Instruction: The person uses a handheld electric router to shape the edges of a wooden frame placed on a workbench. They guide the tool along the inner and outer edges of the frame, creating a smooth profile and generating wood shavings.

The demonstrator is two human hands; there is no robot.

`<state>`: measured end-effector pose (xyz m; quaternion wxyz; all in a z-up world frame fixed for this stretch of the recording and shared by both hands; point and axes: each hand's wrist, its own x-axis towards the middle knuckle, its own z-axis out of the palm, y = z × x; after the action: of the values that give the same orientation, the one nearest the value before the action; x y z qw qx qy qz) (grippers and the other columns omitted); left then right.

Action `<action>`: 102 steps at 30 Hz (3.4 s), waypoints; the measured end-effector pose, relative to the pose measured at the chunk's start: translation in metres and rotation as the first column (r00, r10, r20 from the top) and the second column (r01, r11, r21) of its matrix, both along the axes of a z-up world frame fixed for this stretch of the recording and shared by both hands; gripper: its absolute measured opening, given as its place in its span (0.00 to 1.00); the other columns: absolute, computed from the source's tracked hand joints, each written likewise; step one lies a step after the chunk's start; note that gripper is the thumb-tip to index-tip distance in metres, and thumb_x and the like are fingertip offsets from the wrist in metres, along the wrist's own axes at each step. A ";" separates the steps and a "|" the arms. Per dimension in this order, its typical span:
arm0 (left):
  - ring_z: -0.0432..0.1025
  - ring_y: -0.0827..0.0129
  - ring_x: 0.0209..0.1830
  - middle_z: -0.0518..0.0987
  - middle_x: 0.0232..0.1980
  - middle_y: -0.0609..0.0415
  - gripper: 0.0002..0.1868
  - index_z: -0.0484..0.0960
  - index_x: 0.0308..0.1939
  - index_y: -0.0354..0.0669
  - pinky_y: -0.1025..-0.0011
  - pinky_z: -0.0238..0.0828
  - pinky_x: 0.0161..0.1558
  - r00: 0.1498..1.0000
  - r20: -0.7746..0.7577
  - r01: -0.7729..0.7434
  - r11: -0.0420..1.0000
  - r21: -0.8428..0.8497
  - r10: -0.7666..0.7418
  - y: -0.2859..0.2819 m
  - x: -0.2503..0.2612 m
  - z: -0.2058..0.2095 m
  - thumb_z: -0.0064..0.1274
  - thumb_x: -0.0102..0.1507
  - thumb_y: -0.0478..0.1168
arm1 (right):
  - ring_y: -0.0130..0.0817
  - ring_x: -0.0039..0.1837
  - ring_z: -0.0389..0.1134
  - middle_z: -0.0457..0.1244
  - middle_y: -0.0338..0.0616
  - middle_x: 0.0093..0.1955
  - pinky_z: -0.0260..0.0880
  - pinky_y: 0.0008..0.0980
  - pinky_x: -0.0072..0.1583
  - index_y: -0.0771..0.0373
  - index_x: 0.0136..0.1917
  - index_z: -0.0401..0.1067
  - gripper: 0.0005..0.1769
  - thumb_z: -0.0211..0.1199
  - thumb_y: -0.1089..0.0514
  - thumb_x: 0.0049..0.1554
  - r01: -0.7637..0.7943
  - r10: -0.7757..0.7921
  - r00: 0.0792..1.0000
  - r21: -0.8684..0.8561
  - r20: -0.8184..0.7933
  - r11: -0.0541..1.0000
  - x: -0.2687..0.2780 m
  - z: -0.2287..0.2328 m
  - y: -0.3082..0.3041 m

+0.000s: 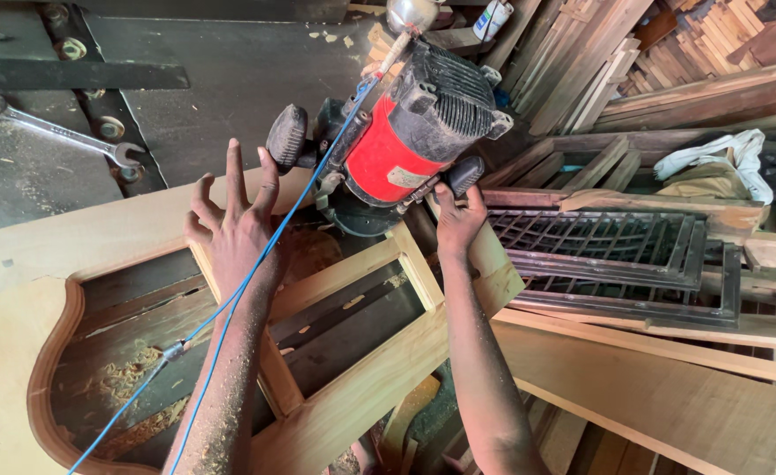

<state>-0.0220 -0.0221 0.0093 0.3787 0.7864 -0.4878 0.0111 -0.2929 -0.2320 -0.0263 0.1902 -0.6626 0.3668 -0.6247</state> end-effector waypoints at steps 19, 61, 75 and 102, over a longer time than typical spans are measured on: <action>0.50 0.43 0.75 0.52 0.85 0.57 0.41 0.67 0.78 0.67 0.46 0.40 0.69 0.997 -0.070 0.013 0.996 -0.089 -0.019 -0.017 -0.005 -0.007 0.46 0.62 0.27 | 0.23 0.53 0.63 0.69 0.34 0.50 0.67 0.28 0.59 0.70 0.57 0.76 0.20 0.74 0.54 0.58 -0.011 0.011 0.999 0.010 0.038 1.000 -0.007 -0.005 -0.006; 0.61 0.47 0.68 0.81 0.64 0.48 0.32 0.72 0.73 0.38 0.52 0.56 0.67 0.966 -0.118 0.164 0.897 -0.411 -0.231 -0.046 0.016 0.004 0.59 0.65 0.43 | 0.20 0.44 0.51 0.56 0.27 0.42 0.52 0.24 0.46 0.65 0.55 0.74 0.13 0.69 0.57 0.60 -0.073 0.075 0.997 0.249 0.001 0.966 -0.019 0.000 -0.025; 0.78 0.44 0.56 0.79 0.63 0.35 0.21 0.76 0.68 0.33 0.57 0.72 0.55 0.972 -0.013 0.203 0.865 -0.458 -0.236 -0.040 -0.010 -0.008 0.53 0.75 0.42 | 0.21 0.57 0.60 0.65 0.32 0.55 0.60 0.25 0.60 0.64 0.63 0.70 0.16 0.62 0.57 0.64 -0.377 0.356 0.926 0.260 0.125 0.889 -0.020 0.032 -0.035; 0.66 0.64 0.15 0.73 0.26 0.37 0.22 0.78 0.71 0.39 0.65 0.65 0.28 0.980 -0.069 0.150 0.919 -0.365 -0.187 -0.020 -0.037 0.023 0.52 0.77 0.46 | 0.27 0.56 0.66 0.67 0.40 0.53 0.66 0.30 0.60 0.68 0.59 0.72 0.14 0.62 0.62 0.60 -0.405 0.356 0.903 0.195 0.242 0.893 -0.029 0.012 -0.043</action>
<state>-0.0587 -0.0416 0.0320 0.5395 0.6590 -0.5234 0.0265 -0.3221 -0.2749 -0.0141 0.4240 -0.6277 0.2813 -0.5891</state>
